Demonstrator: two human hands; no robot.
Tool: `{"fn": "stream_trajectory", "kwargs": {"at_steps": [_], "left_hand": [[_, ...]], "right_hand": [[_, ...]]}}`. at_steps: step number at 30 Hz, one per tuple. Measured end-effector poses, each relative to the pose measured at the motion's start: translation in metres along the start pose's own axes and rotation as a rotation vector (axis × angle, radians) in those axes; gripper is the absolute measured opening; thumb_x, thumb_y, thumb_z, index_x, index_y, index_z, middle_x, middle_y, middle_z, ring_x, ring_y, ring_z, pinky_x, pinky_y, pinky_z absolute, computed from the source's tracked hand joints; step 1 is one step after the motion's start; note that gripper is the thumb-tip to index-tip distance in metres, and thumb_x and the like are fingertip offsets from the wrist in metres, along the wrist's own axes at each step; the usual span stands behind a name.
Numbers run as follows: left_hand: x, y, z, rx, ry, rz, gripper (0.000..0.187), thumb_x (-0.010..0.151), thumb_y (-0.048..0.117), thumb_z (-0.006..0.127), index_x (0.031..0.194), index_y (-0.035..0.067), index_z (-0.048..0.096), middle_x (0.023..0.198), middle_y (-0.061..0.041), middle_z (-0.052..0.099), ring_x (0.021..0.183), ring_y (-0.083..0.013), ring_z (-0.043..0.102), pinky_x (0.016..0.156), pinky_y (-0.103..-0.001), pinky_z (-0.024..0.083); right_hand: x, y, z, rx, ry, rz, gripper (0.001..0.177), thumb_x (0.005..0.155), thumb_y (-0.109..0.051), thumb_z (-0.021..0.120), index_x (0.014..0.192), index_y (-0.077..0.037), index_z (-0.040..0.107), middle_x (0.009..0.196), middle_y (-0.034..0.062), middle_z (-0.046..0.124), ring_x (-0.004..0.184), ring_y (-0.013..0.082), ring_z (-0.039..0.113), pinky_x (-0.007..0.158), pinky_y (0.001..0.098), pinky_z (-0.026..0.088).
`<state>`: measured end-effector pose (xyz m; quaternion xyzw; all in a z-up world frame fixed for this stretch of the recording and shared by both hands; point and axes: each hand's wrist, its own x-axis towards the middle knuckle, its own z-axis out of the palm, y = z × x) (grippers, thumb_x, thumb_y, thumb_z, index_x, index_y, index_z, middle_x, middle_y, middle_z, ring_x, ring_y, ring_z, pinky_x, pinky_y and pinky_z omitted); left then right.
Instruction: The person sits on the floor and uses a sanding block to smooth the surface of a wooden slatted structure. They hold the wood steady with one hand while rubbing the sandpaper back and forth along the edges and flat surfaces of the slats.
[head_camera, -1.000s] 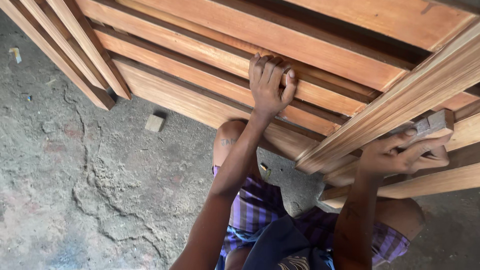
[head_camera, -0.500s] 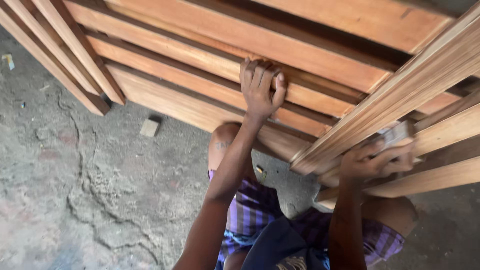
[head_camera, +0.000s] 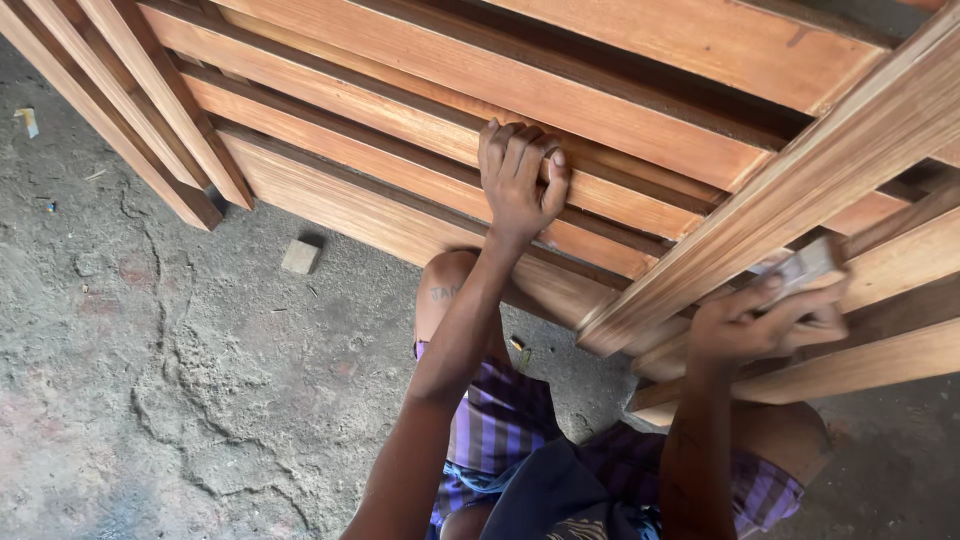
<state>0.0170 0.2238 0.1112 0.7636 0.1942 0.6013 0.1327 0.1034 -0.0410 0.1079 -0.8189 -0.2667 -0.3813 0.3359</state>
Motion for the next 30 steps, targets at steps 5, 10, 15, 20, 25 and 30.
{"fn": "stream_trajectory", "kwargs": {"at_steps": [5, 10, 15, 20, 25, 30], "left_hand": [[-0.006, 0.000, -0.003, -0.011, -0.033, -0.013, 0.013, 0.094, 0.016, 0.063, 0.101, 0.006, 0.068, 0.107, -0.010, 0.064, 0.113, -0.0306, 0.057, 0.114, -0.055, 0.038], [-0.003, -0.001, 0.001, 0.007, -0.016, 0.009, 0.012, 0.094, 0.016, 0.062, 0.100, 0.007, 0.067, 0.104, -0.009, 0.064, 0.113, -0.0302, 0.057, 0.114, -0.055, 0.038], [-0.007, -0.004, 0.004, 0.004, -0.025, 0.005, 0.013, 0.095, 0.017, 0.062, 0.100, 0.006, 0.067, 0.105, -0.010, 0.064, 0.112, -0.0307, 0.056, 0.115, -0.054, 0.038], [-0.003, 0.001, 0.002, 0.000, -0.021, 0.003, 0.013, 0.096, 0.017, 0.062, 0.101, 0.006, 0.067, 0.106, -0.010, 0.064, 0.113, -0.0306, 0.056, 0.115, -0.055, 0.037], [-0.004, -0.001, 0.002, 0.004, -0.024, -0.002, 0.012, 0.095, 0.017, 0.062, 0.100, 0.008, 0.067, 0.105, -0.009, 0.064, 0.113, -0.0304, 0.055, 0.116, -0.054, 0.036], [-0.005, -0.001, 0.003, 0.009, -0.037, -0.015, 0.015, 0.095, 0.016, 0.060, 0.102, 0.007, 0.068, 0.106, -0.009, 0.064, 0.113, -0.0299, 0.056, 0.116, -0.056, 0.036]], "right_hand": [[-0.001, 0.015, 0.011, 0.071, 0.033, -0.017, 0.049, 0.122, -0.005, 0.041, 0.161, 0.011, 0.017, 0.132, 0.0201, 0.038, 0.117, 0.0249, 0.066, 0.090, 0.0351, 0.063], [-0.010, 0.011, 0.009, -0.072, 0.080, -0.119, 0.057, 0.116, -0.005, 0.042, 0.164, 0.010, 0.016, 0.132, 0.0178, 0.038, 0.114, 0.0276, 0.063, 0.088, 0.0399, 0.063], [0.007, 0.009, 0.007, 0.118, -0.014, 0.106, 0.049, 0.119, -0.007, 0.040, 0.154, 0.021, 0.020, 0.128, 0.0181, 0.040, 0.113, 0.0244, 0.066, 0.084, 0.0429, 0.058], [-0.016, 0.005, 0.002, -0.074, 0.013, -0.048, 0.048, 0.122, -0.013, 0.041, 0.161, 0.010, 0.024, 0.136, 0.0178, 0.036, 0.119, 0.0278, 0.057, 0.092, 0.0394, 0.061], [0.006, 0.014, 0.013, 0.090, 0.037, 0.037, 0.051, 0.123, -0.014, 0.040, 0.162, 0.012, 0.020, 0.135, 0.0206, 0.038, 0.122, 0.0273, 0.062, 0.094, 0.0347, 0.064], [-0.009, 0.002, -0.003, -0.068, -0.036, 0.059, 0.051, 0.124, -0.014, 0.042, 0.166, 0.008, 0.022, 0.133, 0.0185, 0.040, 0.116, 0.0272, 0.060, 0.091, 0.0380, 0.059]]}}
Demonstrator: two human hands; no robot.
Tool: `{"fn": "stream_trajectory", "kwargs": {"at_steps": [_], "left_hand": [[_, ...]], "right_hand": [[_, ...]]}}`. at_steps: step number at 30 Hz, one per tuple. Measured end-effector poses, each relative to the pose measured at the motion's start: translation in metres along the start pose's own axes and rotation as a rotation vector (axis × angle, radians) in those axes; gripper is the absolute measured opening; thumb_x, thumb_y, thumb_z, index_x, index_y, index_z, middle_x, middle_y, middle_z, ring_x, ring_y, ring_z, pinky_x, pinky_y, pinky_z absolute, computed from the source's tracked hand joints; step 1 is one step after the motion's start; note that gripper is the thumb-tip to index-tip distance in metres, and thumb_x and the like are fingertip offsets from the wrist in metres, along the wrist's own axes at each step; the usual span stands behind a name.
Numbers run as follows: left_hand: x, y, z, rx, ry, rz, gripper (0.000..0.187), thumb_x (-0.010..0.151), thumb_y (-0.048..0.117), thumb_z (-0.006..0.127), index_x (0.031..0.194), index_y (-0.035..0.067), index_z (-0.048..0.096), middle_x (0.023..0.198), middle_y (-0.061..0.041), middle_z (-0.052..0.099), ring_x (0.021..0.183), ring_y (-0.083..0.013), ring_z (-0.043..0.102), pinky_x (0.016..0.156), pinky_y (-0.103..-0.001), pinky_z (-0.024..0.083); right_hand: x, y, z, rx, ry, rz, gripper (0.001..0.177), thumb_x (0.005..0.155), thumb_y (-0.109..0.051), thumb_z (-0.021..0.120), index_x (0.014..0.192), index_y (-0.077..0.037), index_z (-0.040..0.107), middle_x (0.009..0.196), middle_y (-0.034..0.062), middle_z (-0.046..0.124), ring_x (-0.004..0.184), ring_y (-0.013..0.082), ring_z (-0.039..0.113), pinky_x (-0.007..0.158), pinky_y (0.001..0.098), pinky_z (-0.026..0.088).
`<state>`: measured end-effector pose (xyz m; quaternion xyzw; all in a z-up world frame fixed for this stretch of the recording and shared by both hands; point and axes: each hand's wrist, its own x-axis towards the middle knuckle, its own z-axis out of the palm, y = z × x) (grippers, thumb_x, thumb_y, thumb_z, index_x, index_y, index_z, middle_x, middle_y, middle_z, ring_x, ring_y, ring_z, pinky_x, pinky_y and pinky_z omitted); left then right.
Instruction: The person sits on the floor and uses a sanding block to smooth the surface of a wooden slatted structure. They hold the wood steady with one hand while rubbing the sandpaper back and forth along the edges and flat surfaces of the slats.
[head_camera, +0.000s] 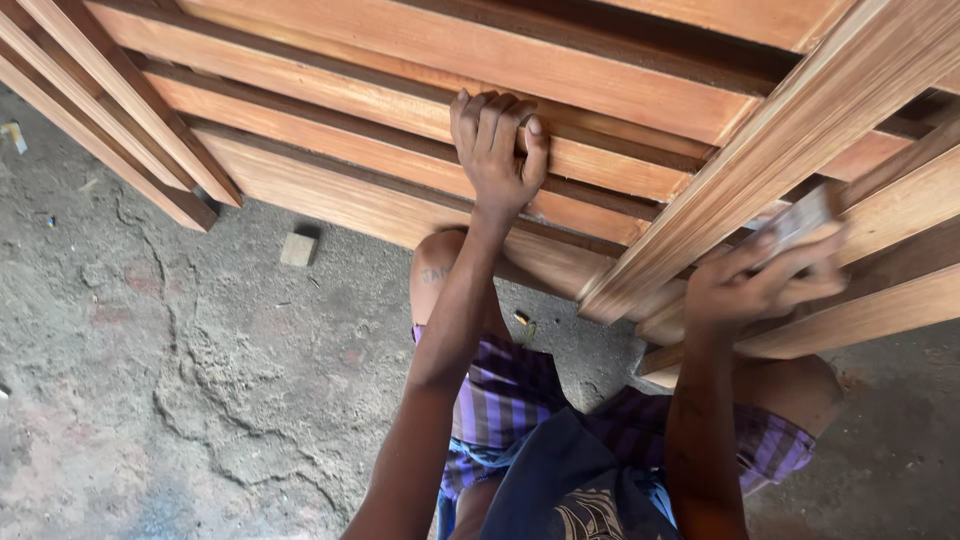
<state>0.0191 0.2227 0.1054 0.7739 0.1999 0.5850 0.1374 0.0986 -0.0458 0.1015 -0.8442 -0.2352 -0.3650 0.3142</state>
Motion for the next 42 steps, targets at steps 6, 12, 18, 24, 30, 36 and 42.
{"fn": "stream_trajectory", "kwargs": {"at_steps": [6, 12, 18, 24, 30, 36, 42], "left_hand": [[0.004, 0.001, -0.002, -0.011, 0.019, 0.020, 0.012, 0.093, 0.015, 0.061, 0.101, 0.008, 0.067, 0.105, -0.010, 0.064, 0.113, -0.0309, 0.056, 0.115, -0.055, 0.037], [-0.003, -0.003, 0.001, -0.005, 0.007, 0.019, 0.016, 0.092, 0.016, 0.061, 0.103, 0.006, 0.067, 0.103, -0.012, 0.062, 0.113, -0.0331, 0.055, 0.116, -0.057, 0.036], [-0.012, -0.010, 0.004, 0.004, -0.051, 0.036, 0.016, 0.095, 0.016, 0.053, 0.092, 0.006, 0.066, 0.091, -0.011, 0.058, 0.107, -0.0358, 0.056, 0.120, -0.062, 0.030], [-0.009, -0.019, 0.019, 0.029, 0.048, 0.129, 0.031, 0.102, 0.028, 0.045, 0.098, 0.008, 0.069, 0.100, -0.010, 0.066, 0.107, -0.0275, 0.059, 0.115, -0.055, 0.033], [-0.007, -0.009, 0.012, 0.067, 0.021, 0.091, 0.029, 0.105, 0.025, 0.047, 0.101, 0.008, 0.070, 0.101, -0.009, 0.065, 0.112, -0.0292, 0.056, 0.118, -0.057, 0.031], [-0.007, -0.011, 0.010, 0.035, 0.022, 0.077, 0.025, 0.102, 0.022, 0.049, 0.100, 0.009, 0.069, 0.100, -0.008, 0.065, 0.109, -0.0288, 0.058, 0.117, -0.057, 0.031], [-0.008, -0.013, 0.000, -0.044, -0.057, 0.056, 0.015, 0.095, 0.014, 0.054, 0.099, 0.005, 0.065, 0.098, -0.012, 0.062, 0.106, -0.0335, 0.057, 0.120, -0.061, 0.026]], "right_hand": [[0.017, 0.004, 0.005, 0.074, 0.059, -0.013, 0.048, 0.126, -0.013, 0.045, 0.165, 0.008, 0.027, 0.134, 0.0200, 0.040, 0.121, 0.0298, 0.066, 0.093, 0.0370, 0.065], [-0.010, 0.012, 0.007, 0.073, 0.045, -0.067, 0.045, 0.124, -0.011, 0.044, 0.158, 0.010, 0.023, 0.141, 0.0229, 0.035, 0.127, 0.0347, 0.062, 0.104, 0.0395, 0.064], [0.004, 0.026, 0.031, 0.219, 0.125, 0.098, 0.050, 0.116, -0.010, 0.041, 0.159, 0.008, 0.023, 0.149, 0.0282, 0.029, 0.113, 0.0322, 0.067, 0.094, 0.0373, 0.065], [0.012, 0.002, 0.011, 0.057, 0.133, -0.157, 0.060, 0.116, -0.007, 0.043, 0.165, 0.007, 0.012, 0.150, 0.0298, 0.030, 0.133, 0.0422, 0.049, 0.111, 0.0451, 0.048], [0.036, -0.001, 0.010, 0.069, 0.180, -0.004, 0.049, 0.112, -0.008, 0.050, 0.153, 0.010, 0.031, 0.115, 0.0118, 0.042, 0.103, 0.0211, 0.054, 0.081, 0.0347, 0.049], [-0.010, 0.021, 0.006, 0.016, 0.027, -0.073, 0.049, 0.121, -0.013, 0.046, 0.159, 0.007, 0.024, 0.128, 0.0127, 0.041, 0.114, 0.0237, 0.056, 0.087, 0.0327, 0.053], [0.009, 0.038, 0.025, -0.008, 0.019, 0.109, 0.054, 0.114, -0.016, 0.048, 0.155, 0.013, 0.027, 0.134, 0.0290, 0.041, 0.103, 0.0222, 0.070, 0.081, 0.0296, 0.063]]}}
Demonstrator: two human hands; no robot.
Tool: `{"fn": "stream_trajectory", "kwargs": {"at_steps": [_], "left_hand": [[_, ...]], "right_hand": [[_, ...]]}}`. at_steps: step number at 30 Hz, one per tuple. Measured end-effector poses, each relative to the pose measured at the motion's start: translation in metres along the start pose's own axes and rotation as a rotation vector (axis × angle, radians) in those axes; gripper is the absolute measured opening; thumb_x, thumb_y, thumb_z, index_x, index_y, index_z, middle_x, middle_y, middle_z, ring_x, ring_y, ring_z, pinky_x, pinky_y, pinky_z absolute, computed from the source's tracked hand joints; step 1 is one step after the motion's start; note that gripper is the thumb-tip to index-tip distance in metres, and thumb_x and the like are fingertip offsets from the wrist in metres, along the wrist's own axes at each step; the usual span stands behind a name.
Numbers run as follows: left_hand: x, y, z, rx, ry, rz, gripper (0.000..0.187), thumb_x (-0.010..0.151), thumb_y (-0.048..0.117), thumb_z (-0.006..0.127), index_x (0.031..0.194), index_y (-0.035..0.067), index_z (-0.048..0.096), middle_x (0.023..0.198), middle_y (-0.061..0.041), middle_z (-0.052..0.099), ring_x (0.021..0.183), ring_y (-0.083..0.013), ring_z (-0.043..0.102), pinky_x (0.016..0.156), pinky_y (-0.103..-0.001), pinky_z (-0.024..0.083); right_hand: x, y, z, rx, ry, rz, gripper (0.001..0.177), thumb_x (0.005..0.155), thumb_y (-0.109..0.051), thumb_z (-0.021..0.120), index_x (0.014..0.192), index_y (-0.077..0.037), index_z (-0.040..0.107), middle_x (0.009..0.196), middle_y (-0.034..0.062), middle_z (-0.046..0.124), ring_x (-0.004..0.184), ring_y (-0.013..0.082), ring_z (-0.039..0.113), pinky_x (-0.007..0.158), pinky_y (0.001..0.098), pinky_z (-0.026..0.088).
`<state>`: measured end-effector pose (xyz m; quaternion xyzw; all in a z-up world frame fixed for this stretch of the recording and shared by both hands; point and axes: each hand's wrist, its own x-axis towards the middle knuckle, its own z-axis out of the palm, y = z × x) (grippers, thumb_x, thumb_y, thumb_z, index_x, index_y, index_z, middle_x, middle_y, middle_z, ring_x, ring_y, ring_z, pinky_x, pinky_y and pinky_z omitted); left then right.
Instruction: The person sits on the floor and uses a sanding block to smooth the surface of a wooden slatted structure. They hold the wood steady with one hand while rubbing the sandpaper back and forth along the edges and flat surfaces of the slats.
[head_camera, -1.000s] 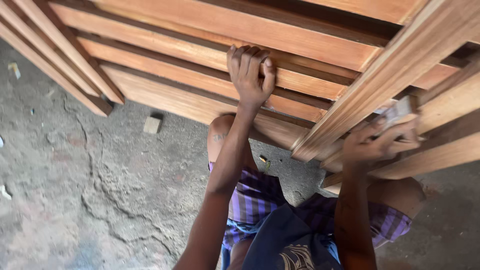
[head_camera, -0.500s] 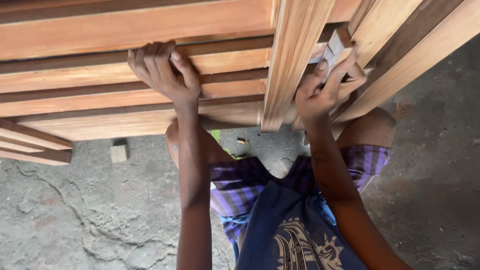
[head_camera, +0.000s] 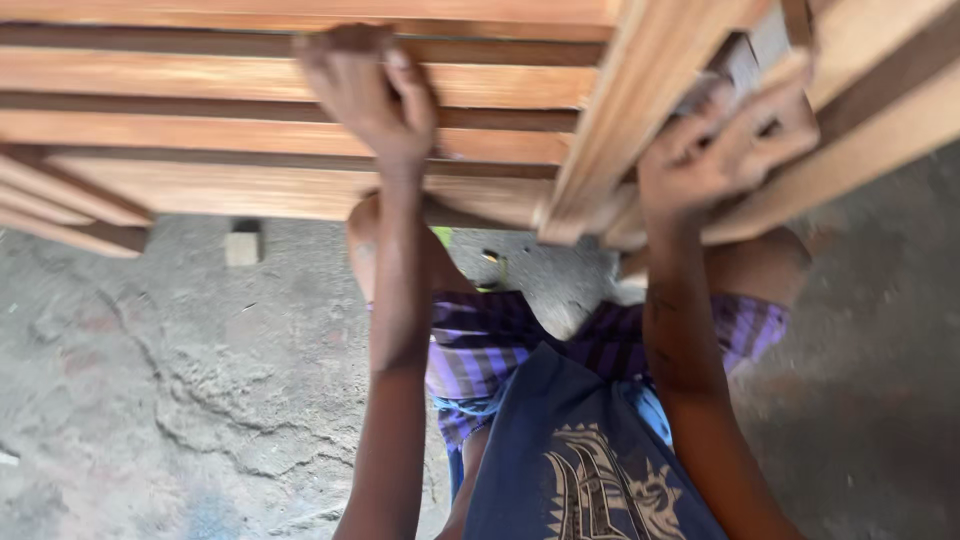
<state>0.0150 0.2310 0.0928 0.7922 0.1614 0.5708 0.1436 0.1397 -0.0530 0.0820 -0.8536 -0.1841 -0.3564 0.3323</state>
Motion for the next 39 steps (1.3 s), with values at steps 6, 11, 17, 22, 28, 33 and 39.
{"fn": "stream_trajectory", "kwargs": {"at_steps": [6, 11, 17, 22, 28, 33, 39], "left_hand": [[0.015, 0.011, -0.003, 0.035, 0.078, 0.010, 0.013, 0.092, 0.014, 0.058, 0.100, 0.006, 0.066, 0.099, -0.013, 0.060, 0.109, -0.0363, 0.056, 0.116, -0.059, 0.034], [0.006, 0.013, -0.002, 0.032, 0.039, -0.045, 0.016, 0.097, 0.017, 0.061, 0.106, 0.006, 0.069, 0.109, -0.011, 0.065, 0.116, -0.0329, 0.057, 0.116, -0.057, 0.038], [0.012, 0.016, -0.001, 0.061, 0.075, -0.023, 0.015, 0.094, 0.016, 0.061, 0.101, 0.005, 0.069, 0.106, -0.011, 0.064, 0.114, -0.0331, 0.057, 0.115, -0.057, 0.037], [0.002, 0.007, 0.003, 0.030, 0.015, -0.014, 0.013, 0.094, 0.014, 0.059, 0.102, 0.005, 0.064, 0.106, -0.012, 0.063, 0.115, -0.0369, 0.054, 0.119, -0.060, 0.031], [-0.001, -0.011, 0.022, 0.025, 0.115, 0.097, 0.029, 0.102, 0.028, 0.046, 0.095, 0.009, 0.067, 0.095, -0.008, 0.065, 0.101, -0.0248, 0.061, 0.113, -0.054, 0.032], [-0.009, -0.009, 0.027, 0.117, 0.136, 0.069, 0.032, 0.106, 0.027, 0.043, 0.097, 0.010, 0.069, 0.098, -0.009, 0.065, 0.108, -0.0265, 0.058, 0.116, -0.053, 0.032], [-0.009, -0.003, 0.020, 0.125, 0.073, 0.021, 0.030, 0.104, 0.026, 0.047, 0.100, 0.008, 0.071, 0.102, -0.009, 0.066, 0.112, -0.0250, 0.060, 0.122, -0.058, 0.029]], "right_hand": [[0.010, -0.037, -0.023, 0.089, 0.073, -0.213, 0.058, 0.110, -0.008, 0.043, 0.153, 0.016, 0.013, 0.127, 0.0302, 0.051, 0.107, 0.0359, 0.069, 0.085, 0.0420, 0.061], [0.010, -0.023, -0.019, 0.065, 0.038, -0.226, 0.051, 0.120, -0.004, 0.046, 0.161, 0.009, 0.019, 0.139, 0.0231, 0.040, 0.117, 0.0295, 0.066, 0.090, 0.0403, 0.060], [-0.009, -0.024, -0.019, 0.196, -0.007, -0.244, 0.051, 0.119, -0.003, 0.037, 0.162, 0.007, 0.012, 0.146, 0.0273, 0.038, 0.128, 0.0358, 0.062, 0.103, 0.0371, 0.061], [-0.015, 0.032, 0.015, 0.174, 0.053, -0.131, 0.058, 0.115, -0.009, 0.039, 0.161, 0.005, 0.007, 0.158, 0.0410, 0.004, 0.141, 0.0349, 0.064, 0.107, 0.0348, 0.061], [-0.041, 0.015, 0.010, 0.102, 0.078, -0.120, 0.058, 0.115, -0.012, 0.049, 0.161, 0.005, 0.018, 0.148, 0.0256, 0.030, 0.133, 0.0357, 0.056, 0.106, 0.0420, 0.055], [0.006, -0.026, -0.017, 0.123, 0.047, -0.119, 0.049, 0.115, -0.012, 0.053, 0.149, 0.012, 0.028, 0.120, 0.0142, 0.046, 0.105, 0.0229, 0.059, 0.082, 0.0399, 0.051], [-0.004, -0.030, -0.045, 0.192, 0.051, -0.037, 0.048, 0.112, -0.014, 0.055, 0.151, 0.011, 0.040, 0.114, 0.0135, 0.045, 0.106, 0.0235, 0.051, 0.087, 0.0337, 0.044]]}}
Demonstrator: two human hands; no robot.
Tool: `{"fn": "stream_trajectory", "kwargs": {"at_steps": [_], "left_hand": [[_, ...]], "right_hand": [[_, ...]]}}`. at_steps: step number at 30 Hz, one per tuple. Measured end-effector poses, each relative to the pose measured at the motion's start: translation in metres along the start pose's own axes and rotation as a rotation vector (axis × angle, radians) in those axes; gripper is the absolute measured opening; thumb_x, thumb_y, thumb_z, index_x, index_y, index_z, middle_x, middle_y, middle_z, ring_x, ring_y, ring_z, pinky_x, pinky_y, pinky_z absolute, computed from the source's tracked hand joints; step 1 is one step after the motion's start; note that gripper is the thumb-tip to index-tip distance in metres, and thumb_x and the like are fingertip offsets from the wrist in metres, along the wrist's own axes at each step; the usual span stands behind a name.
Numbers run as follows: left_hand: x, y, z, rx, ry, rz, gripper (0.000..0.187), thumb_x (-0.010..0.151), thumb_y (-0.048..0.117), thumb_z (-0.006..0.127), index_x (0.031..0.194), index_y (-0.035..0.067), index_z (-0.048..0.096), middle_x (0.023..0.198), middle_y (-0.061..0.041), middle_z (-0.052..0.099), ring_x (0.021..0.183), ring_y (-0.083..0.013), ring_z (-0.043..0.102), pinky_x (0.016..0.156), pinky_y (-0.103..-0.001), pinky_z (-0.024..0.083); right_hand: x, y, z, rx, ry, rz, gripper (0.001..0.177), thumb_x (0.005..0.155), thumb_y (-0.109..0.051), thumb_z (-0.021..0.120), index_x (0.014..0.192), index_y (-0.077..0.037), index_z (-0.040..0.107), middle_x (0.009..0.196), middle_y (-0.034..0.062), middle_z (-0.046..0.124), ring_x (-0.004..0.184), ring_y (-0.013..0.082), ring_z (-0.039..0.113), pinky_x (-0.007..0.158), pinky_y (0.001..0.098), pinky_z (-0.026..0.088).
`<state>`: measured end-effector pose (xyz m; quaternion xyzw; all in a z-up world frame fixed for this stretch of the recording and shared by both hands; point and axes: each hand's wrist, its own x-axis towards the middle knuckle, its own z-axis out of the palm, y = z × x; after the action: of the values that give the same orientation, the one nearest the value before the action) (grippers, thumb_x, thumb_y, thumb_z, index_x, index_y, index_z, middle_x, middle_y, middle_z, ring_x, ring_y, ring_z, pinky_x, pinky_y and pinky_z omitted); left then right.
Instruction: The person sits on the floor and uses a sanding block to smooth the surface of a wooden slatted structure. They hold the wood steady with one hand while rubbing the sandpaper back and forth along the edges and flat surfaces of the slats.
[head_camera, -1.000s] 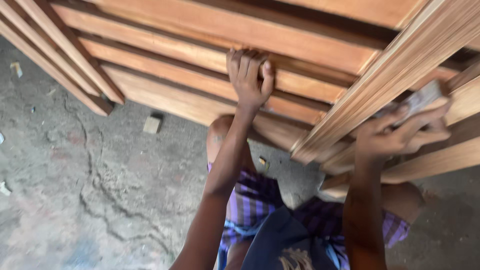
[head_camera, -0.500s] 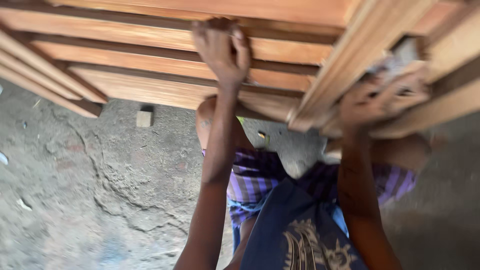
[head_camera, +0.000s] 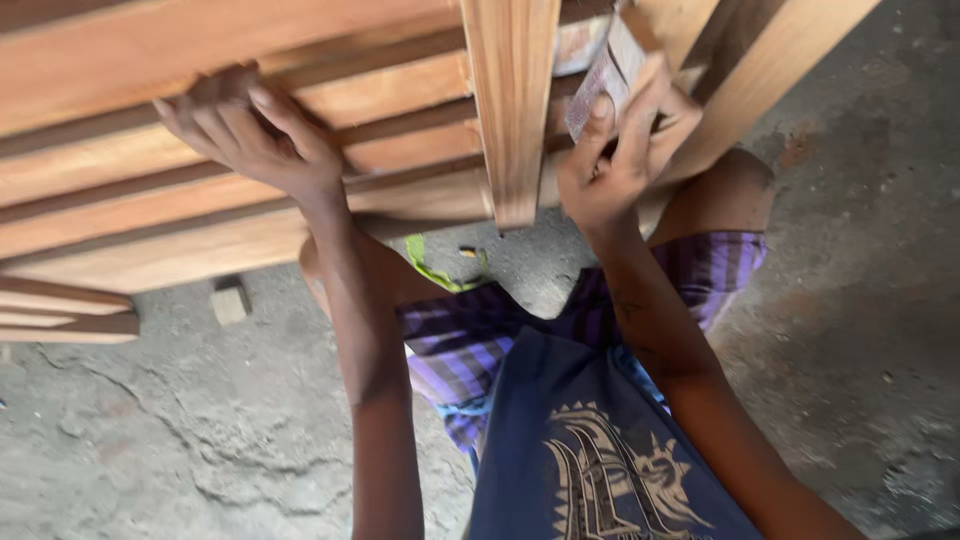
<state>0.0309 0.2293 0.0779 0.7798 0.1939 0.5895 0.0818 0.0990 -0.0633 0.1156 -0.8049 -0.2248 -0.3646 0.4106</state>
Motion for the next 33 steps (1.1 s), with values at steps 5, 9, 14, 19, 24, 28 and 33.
{"fn": "stream_trajectory", "kwargs": {"at_steps": [5, 9, 14, 19, 24, 28, 33], "left_hand": [[-0.028, 0.052, -0.004, -0.185, 0.118, -0.140, 0.036, 0.110, 0.037, 0.043, 0.127, 0.012, 0.063, 0.146, -0.012, 0.054, 0.147, -0.0246, 0.046, 0.125, -0.051, 0.034], [-0.063, 0.165, 0.000, -0.736, -0.152, 0.147, 0.033, 0.105, 0.025, 0.054, 0.127, 0.004, 0.066, 0.139, -0.019, 0.056, 0.131, -0.0350, 0.056, 0.118, -0.051, 0.048], [-0.088, 0.244, 0.026, -0.405, -0.689, 0.055, 0.059, 0.108, 0.031, 0.055, 0.155, -0.002, 0.040, 0.165, -0.023, 0.035, 0.158, -0.0379, 0.031, 0.130, -0.055, 0.023], [-0.109, 0.250, 0.017, -0.537, -0.647, -0.044, 0.062, 0.109, 0.026, 0.052, 0.156, -0.008, 0.029, 0.163, -0.031, 0.030, 0.157, -0.0442, 0.029, 0.133, -0.056, 0.023], [-0.118, 0.233, -0.035, -0.716, -0.809, -0.356, 0.044, 0.106, 0.024, 0.058, 0.141, -0.003, 0.055, 0.141, -0.027, 0.059, 0.135, -0.0391, 0.058, 0.114, -0.044, 0.049], [-0.128, 0.225, -0.048, -0.970, -0.997, -0.874, 0.035, 0.104, 0.026, 0.064, 0.128, 0.001, 0.066, 0.119, -0.013, 0.073, 0.113, -0.0191, 0.070, 0.096, -0.032, 0.056], [-0.135, 0.226, -0.057, -1.111, -0.852, -0.956, 0.024, 0.106, 0.018, 0.069, 0.118, -0.003, 0.074, 0.103, -0.008, 0.071, 0.094, -0.0096, 0.063, 0.083, -0.025, 0.052]], "right_hand": [[-0.038, 0.004, -0.050, 0.150, -0.075, 0.161, 0.055, 0.119, -0.026, 0.053, 0.157, 0.011, 0.037, 0.125, 0.0131, 0.048, 0.116, 0.0204, 0.054, 0.103, 0.0320, 0.047], [-0.087, 0.039, -0.070, 0.230, -0.120, 0.435, 0.057, 0.113, -0.033, 0.056, 0.151, 0.007, 0.046, 0.125, 0.0135, 0.050, 0.114, 0.0222, 0.058, 0.097, 0.0352, 0.052], [-0.172, 0.065, -0.108, 0.026, -0.312, 0.485, 0.049, 0.114, -0.026, 0.057, 0.150, 0.007, 0.051, 0.145, 0.0239, 0.053, 0.135, 0.0401, 0.054, 0.111, 0.0481, 0.046], [-0.220, 0.080, -0.130, 0.118, -0.406, 0.580, 0.054, 0.107, -0.028, 0.058, 0.147, 0.008, 0.052, 0.121, 0.0199, 0.055, 0.112, 0.0308, 0.059, 0.097, 0.0404, 0.050], [-0.175, 0.075, -0.111, 0.246, -0.333, 0.619, 0.054, 0.108, -0.031, 0.058, 0.146, 0.008, 0.051, 0.126, 0.0154, 0.055, 0.115, 0.0228, 0.059, 0.093, 0.0335, 0.051], [-0.119, 0.045, -0.104, 0.486, -0.251, 0.662, 0.049, 0.112, -0.032, 0.058, 0.143, 0.005, 0.057, 0.124, 0.0079, 0.057, 0.115, 0.0162, 0.061, 0.098, 0.0294, 0.051], [-0.086, 0.030, -0.079, 0.831, -0.246, 0.779, 0.047, 0.109, -0.030, 0.064, 0.139, 0.005, 0.059, 0.118, 0.0057, 0.067, 0.105, 0.0110, 0.059, 0.094, 0.0256, 0.047]]}}
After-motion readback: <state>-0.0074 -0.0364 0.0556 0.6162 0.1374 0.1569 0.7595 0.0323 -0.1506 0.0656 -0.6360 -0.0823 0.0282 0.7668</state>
